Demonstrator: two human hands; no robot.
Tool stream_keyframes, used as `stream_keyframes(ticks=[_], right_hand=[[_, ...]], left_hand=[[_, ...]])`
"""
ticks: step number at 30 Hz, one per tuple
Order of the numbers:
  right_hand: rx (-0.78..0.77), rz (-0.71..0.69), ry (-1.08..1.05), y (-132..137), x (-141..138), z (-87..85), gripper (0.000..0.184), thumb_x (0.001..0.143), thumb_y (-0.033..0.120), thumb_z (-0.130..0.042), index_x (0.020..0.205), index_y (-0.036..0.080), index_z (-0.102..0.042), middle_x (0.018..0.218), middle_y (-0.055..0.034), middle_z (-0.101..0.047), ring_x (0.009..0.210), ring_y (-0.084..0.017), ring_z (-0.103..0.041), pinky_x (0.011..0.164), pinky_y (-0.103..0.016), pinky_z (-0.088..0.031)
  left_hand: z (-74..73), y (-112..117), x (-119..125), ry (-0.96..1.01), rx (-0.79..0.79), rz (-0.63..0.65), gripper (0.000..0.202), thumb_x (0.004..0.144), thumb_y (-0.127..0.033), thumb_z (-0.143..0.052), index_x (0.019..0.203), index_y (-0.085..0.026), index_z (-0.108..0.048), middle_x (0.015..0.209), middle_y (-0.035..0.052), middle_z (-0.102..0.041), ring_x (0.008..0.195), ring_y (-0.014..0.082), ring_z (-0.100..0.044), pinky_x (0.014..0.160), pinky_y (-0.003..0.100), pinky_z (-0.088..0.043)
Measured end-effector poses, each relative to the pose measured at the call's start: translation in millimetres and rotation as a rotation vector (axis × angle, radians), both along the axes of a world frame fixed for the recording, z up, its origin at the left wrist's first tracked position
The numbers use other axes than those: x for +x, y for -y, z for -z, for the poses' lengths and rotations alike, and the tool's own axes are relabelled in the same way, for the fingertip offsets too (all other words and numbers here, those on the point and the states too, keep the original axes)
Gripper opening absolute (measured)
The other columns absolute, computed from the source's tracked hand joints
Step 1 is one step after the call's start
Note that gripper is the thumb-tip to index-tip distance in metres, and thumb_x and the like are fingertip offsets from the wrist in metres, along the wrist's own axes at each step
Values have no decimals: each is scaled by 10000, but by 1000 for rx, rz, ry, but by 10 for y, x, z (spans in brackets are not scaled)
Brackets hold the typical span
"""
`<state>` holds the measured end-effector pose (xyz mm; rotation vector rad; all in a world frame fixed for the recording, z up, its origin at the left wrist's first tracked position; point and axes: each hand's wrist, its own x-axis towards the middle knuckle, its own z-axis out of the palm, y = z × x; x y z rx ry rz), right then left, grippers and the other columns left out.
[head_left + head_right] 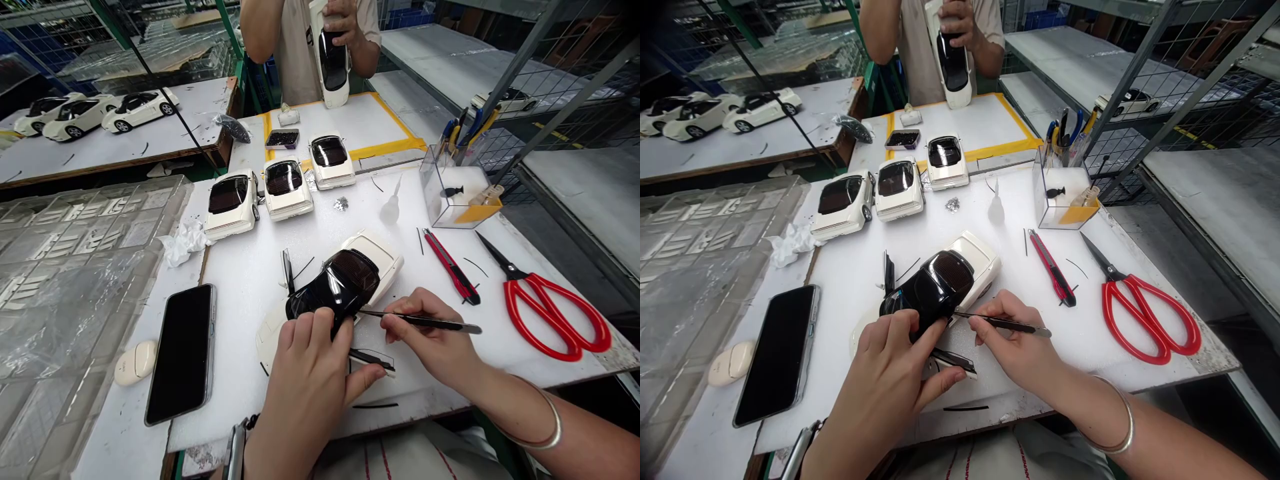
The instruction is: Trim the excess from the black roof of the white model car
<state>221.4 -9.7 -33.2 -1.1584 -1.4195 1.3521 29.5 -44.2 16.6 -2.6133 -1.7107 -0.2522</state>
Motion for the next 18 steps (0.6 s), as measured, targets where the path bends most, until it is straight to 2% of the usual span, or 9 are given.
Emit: stream_keyframes(ticks=[8, 18], right_hand=[[64, -34, 10, 22, 13, -13, 195, 874, 248, -613, 769, 198, -456, 743, -1, -588, 628, -108, -563, 587, -247, -464], [19, -66, 89, 26, 3, 25, 174, 880, 302, -607, 788, 198, -500, 754, -14, -598, 651, -122, -568, 604, -267, -464]], left_hand=[[-18, 23, 22, -27, 10, -12, 525, 787, -605, -604, 1104, -187, -631, 957, 93, -500, 850, 261, -448, 744, 403, -393], [-8, 18, 20, -21, 4, -13, 529, 799, -610, -583, 1118, -190, -625, 993, 104, -499, 871, 264, -459, 753, 405, -405]])
